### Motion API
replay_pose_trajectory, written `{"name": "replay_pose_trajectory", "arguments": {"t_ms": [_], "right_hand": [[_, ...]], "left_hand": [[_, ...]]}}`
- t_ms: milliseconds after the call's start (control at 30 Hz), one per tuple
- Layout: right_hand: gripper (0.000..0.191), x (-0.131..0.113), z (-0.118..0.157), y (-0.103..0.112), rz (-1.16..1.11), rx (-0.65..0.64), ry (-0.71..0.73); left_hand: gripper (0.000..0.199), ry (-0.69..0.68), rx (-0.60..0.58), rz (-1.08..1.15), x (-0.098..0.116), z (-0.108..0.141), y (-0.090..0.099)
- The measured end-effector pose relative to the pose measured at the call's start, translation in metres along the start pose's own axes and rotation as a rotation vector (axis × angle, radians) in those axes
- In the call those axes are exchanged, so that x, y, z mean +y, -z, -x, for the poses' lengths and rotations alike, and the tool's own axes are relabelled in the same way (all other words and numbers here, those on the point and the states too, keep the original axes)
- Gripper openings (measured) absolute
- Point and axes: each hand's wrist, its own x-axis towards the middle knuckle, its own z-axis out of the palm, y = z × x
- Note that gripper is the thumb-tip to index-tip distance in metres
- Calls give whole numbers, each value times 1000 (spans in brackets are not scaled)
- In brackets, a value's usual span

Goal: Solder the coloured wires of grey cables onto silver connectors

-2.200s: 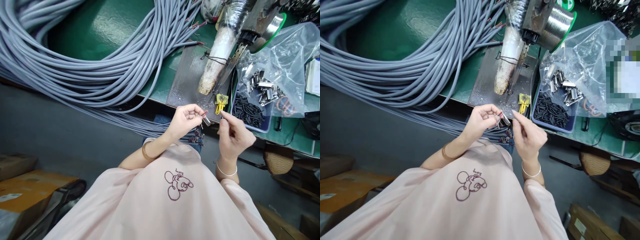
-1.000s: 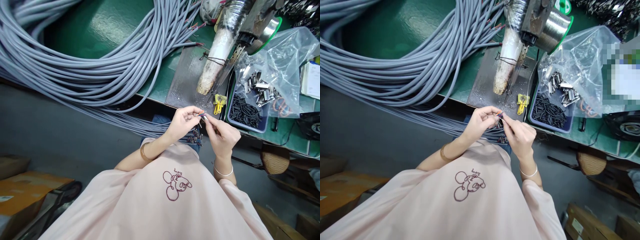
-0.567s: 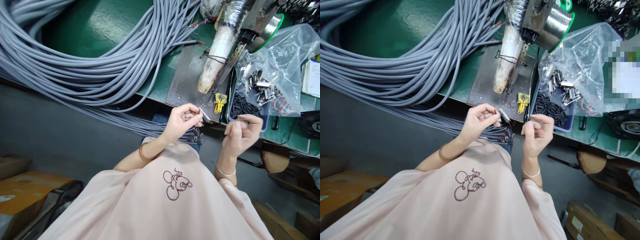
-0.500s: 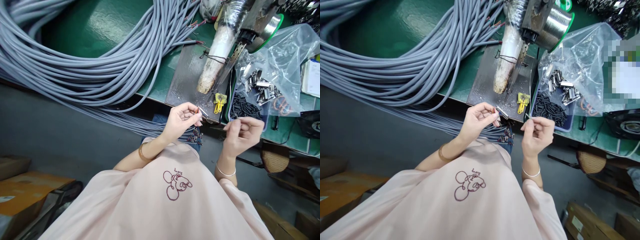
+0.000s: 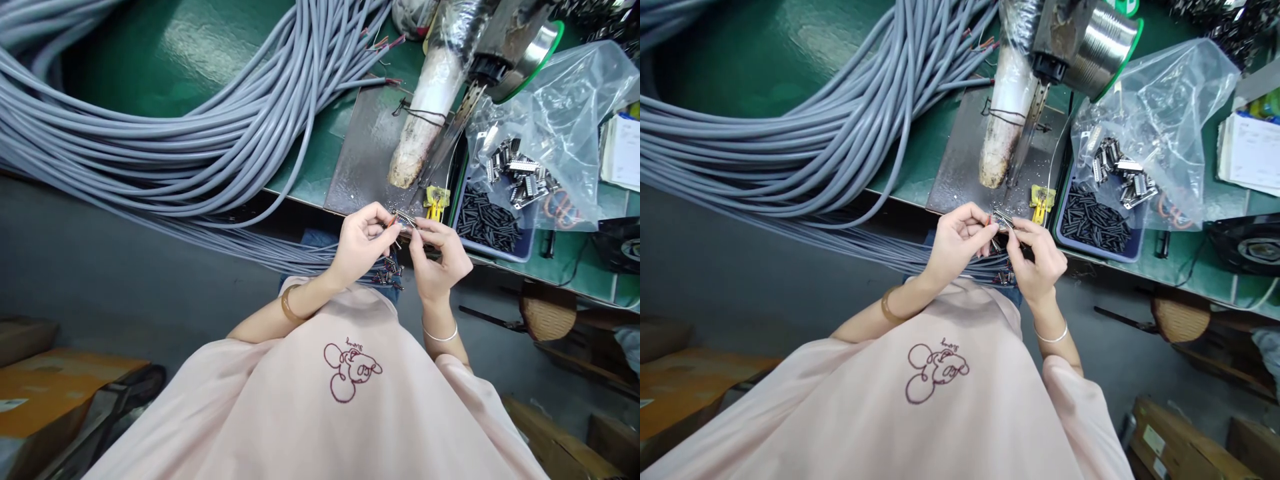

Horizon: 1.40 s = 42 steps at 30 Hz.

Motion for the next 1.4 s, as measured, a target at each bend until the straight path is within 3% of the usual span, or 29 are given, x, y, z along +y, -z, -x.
{"name": "replay_pose_trajectory", "arguments": {"t_ms": [167, 567, 1000, 1400], "right_hand": [[15, 3, -1, 1, -89, -40, -91], [12, 1, -11, -4, -20, -17, 22], [13, 0, -16, -2, 9, -2, 39], [18, 4, -6, -1, 50, -13, 156]], "left_hand": [[19, -108, 37, -57, 3, -5, -3], [15, -236, 134, -244, 6, -13, -8], [14, -282, 161, -323, 14, -14, -12], [15, -173, 94, -292, 12, -11, -6]]}}
